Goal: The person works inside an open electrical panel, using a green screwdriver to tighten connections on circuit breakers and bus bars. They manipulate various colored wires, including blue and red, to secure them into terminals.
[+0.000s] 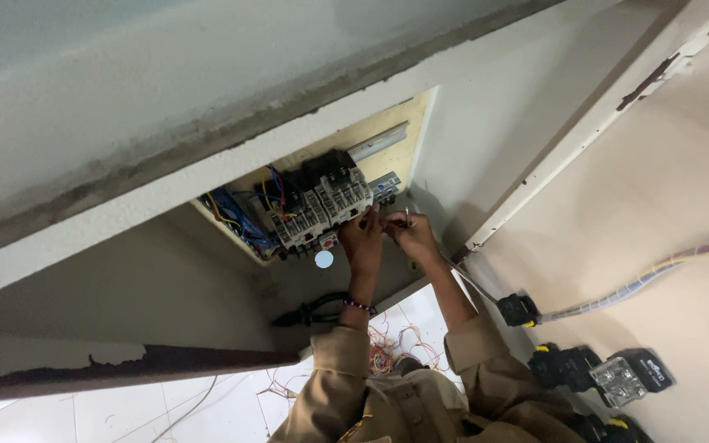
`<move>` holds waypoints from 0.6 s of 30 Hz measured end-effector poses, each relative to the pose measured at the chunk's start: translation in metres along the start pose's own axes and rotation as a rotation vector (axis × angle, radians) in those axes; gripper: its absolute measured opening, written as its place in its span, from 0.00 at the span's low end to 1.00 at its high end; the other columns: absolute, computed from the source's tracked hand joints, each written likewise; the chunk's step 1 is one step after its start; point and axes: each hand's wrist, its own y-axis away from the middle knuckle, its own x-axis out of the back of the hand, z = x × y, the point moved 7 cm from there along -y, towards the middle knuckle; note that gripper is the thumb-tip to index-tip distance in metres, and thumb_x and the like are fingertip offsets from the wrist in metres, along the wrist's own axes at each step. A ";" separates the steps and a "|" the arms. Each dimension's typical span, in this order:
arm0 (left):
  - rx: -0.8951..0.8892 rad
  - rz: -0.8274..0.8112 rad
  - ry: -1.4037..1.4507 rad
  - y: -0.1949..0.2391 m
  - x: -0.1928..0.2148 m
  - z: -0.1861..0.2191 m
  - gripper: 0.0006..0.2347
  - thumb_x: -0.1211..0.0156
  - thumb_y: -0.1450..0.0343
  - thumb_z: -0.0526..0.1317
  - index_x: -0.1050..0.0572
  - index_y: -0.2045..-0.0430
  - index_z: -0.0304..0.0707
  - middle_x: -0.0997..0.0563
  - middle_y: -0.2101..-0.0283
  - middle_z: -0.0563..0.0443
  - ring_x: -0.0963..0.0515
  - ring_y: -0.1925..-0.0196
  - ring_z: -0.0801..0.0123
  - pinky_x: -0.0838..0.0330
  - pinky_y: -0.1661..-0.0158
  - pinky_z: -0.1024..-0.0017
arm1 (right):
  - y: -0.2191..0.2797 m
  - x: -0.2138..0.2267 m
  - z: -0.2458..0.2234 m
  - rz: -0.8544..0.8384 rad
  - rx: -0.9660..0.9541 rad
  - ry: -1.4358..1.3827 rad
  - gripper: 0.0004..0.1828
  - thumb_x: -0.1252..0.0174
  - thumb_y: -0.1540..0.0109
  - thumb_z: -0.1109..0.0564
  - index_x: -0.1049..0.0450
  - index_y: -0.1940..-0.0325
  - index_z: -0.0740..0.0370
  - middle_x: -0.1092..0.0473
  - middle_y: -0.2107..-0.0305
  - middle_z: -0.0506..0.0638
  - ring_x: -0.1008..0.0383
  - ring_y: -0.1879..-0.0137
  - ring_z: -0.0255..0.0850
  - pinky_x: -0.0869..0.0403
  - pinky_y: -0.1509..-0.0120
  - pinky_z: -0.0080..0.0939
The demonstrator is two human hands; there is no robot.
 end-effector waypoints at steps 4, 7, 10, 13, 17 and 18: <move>-0.057 -0.017 -0.084 0.003 0.003 0.018 0.14 0.42 0.22 0.40 0.19 0.58 0.20 0.16 0.68 0.28 0.15 0.70 0.50 0.20 0.70 0.63 | 0.000 0.000 -0.007 0.016 0.001 -0.002 0.07 0.42 0.37 0.67 0.18 0.64 0.62 0.30 0.80 0.50 0.38 0.75 0.32 0.34 0.73 0.34; 0.012 -0.133 -0.111 0.005 0.004 0.017 0.12 0.43 0.22 0.37 0.20 0.53 0.25 0.16 0.60 0.31 0.14 0.60 0.49 0.16 0.63 0.59 | -0.002 0.000 0.005 0.021 -0.031 0.016 0.10 0.45 0.37 0.69 0.18 0.60 0.63 0.26 0.75 0.53 0.37 0.72 0.34 0.33 0.72 0.35; 0.104 -0.143 -0.059 0.004 0.004 0.002 0.14 0.44 0.22 0.40 0.22 0.50 0.24 0.17 0.55 0.29 0.16 0.54 0.45 0.19 0.55 0.53 | 0.007 -0.001 -0.001 0.032 -0.111 -0.011 0.13 0.48 0.38 0.70 0.20 0.55 0.65 0.26 0.73 0.53 0.38 0.73 0.33 0.35 0.71 0.34; 0.208 -0.134 -0.030 0.005 0.005 -0.010 0.16 0.45 0.22 0.45 0.21 0.48 0.32 0.17 0.54 0.34 0.16 0.53 0.49 0.22 0.53 0.55 | 0.021 0.001 -0.013 0.069 -0.249 -0.076 0.10 0.45 0.37 0.66 0.23 0.53 0.65 0.27 0.70 0.54 0.38 0.73 0.35 0.35 0.71 0.35; 0.249 -0.039 0.039 0.012 0.009 0.001 0.13 0.43 0.23 0.46 0.17 0.59 0.34 0.16 0.62 0.36 0.16 0.58 0.49 0.23 0.55 0.52 | 0.023 0.010 0.034 0.123 -0.412 -0.159 0.11 0.41 0.40 0.62 0.24 0.53 0.66 0.28 0.70 0.54 0.36 0.75 0.36 0.39 0.74 0.36; 0.239 0.031 0.035 0.011 0.011 0.003 0.13 0.40 0.24 0.46 0.14 0.67 0.35 0.15 0.68 0.40 0.15 0.64 0.52 0.24 0.58 0.54 | 0.024 0.013 0.042 0.134 -0.446 -0.176 0.10 0.40 0.41 0.63 0.23 0.55 0.63 0.28 0.72 0.53 0.35 0.76 0.36 0.39 0.75 0.34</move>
